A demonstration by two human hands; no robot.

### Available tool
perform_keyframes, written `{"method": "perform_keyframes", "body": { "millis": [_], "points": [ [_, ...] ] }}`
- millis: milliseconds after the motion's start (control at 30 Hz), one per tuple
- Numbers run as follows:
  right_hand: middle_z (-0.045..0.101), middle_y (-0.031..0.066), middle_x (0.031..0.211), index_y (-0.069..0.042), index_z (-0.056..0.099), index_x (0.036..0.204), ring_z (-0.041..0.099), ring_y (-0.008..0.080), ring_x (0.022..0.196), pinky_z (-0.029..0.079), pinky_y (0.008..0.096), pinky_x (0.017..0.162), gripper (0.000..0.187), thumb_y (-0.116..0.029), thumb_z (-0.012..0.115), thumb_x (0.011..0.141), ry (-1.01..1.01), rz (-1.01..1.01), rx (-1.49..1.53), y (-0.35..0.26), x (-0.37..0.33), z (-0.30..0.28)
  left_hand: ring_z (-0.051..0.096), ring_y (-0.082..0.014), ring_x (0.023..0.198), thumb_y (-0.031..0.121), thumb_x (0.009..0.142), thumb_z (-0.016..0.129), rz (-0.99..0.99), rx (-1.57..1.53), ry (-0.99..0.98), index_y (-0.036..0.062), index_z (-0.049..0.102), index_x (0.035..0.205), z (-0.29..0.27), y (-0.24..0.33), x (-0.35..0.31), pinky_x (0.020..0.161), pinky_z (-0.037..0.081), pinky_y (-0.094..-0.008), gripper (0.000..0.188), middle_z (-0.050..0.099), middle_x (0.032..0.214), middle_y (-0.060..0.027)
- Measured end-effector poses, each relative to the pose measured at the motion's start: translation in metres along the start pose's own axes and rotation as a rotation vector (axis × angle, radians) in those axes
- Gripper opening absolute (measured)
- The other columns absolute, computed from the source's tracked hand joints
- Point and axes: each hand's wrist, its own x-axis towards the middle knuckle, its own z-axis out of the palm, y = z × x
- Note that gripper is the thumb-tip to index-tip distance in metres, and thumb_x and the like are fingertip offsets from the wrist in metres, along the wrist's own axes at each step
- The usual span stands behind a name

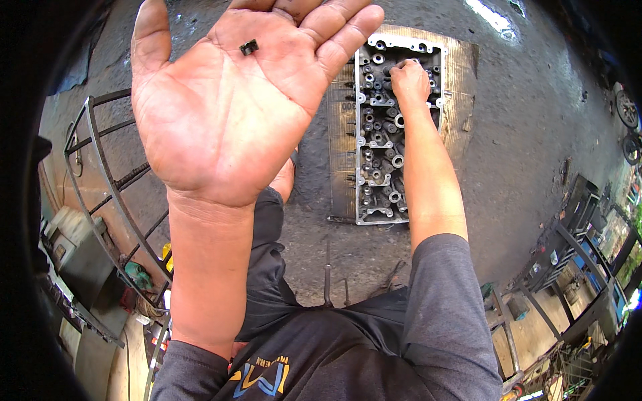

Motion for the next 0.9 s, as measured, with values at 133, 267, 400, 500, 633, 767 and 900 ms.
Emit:
{"method": "perform_keyframes", "body": {
  "millis": [133,267,400,500,633,767,900],
  "points": [
    [0.076,0.0188,0.111,-0.011,0.078,0.106,0.070,0.0394,0.108,0.053,0.0486,0.097,0.029,-0.025,0.064,0.085,0.005,-0.026,-0.054,0.005,0.006,0.007,0.034,-0.0411,0.148,0.079,0.096,0.037,-0.007,-0.002,0.001,-0.0070,0.035,0.154,-0.001,-0.002,0.001,0.125,0.025,-0.0493,0.103,0.039,0.157,-0.0284],
    [0.075,0.0201,0.111,-0.011,0.078,0.103,0.070,0.0404,0.108,0.053,0.0490,0.097,0.027,-0.022,0.063,0.084,0.036,-0.034,-0.028,0.012,0.009,0.014,0.033,-0.0410,0.149,0.081,0.095,0.036,-0.007,-0.008,-0.004,-0.0068,0.033,0.155,-0.001,-0.002,0.004,0.125,0.024,-0.0487,0.106,0.037,0.158,-0.0287],
    [0.075,0.0219,0.107,-0.011,0.079,0.102,0.070,0.0429,0.104,0.054,0.0509,0.094,0.027,-0.028,0.065,0.086,0.053,-0.074,0.017,0.003,0.004,-0.002,0.032,-0.0408,0.149,0.083,0.094,0.035,-0.023,-0.028,-0.026,-0.0066,0.032,0.156,0.006,-0.001,0.008,0.126,0.022,-0.0481,0.109,0.036,0.159,-0.0290],
    [0.078,0.0176,0.095,-0.004,0.078,0.104,0.074,0.0306,0.087,0.057,0.0412,0.083,0.025,-0.023,0.068,0.091,0.197,-0.135,0.299,-0.030,-0.023,-0.051,0.032,-0.0407,0.150,0.085,0.093,0.034,-0.040,-0.052,-0.026,-0.0065,0.031,0.157,0.009,0.000,0.008,0.126,0.021,-0.0477,0.111,0.035,0.160,-0.0292],
    [0.070,0.0002,0.092,0.003,0.074,0.105,0.061,0.0092,0.079,0.050,0.0247,0.070,0.014,-0.005,0.067,0.096,0.351,-0.359,0.943,-0.084,-0.114,-0.163,0.025,-0.0406,0.153,0.087,0.092,0.033,-0.060,-0.054,-0.055,-0.0033,0.029,0.160,0.008,0.000,0.009,0.126,0.019,-0.0472,0.113,0.031,0.163,-0.0272],
    [0.070,0.0050,0.089,0.002,0.073,0.100,0.061,0.0108,0.078,0.048,0.0236,0.068,0.014,0.002,0.075,0.086,0.301,-0.698,0.844,-0.140,-0.195,-0.230,0.026,-0.0388,0.153,0.088,0.092,0.032,-0.070,-0.025,-0.034,-0.0017,0.030,0.159,0.010,-0.005,0.008,0.126,0.020,-0.0458,0.112,0.033,0.161,-0.0265],
    [0.065,0.0056,0.088,0.004,0.070,0.091,0.059,0.0105,0.080,0.046,0.0239,0.074,0.009,0.007,0.074,0.084,0.047,-0.771,0.656,-0.175,-0.209,-0.248,0.036,-0.0355,0.147,0.087,0.093,0.032,-0.044,0.020,0.002,-0.0051,0.034,0.156,0.016,-0.012,0.007,0.125,0.027,-0.0441,0.111,0.038,0.156,-0.0279]
  ]
}}
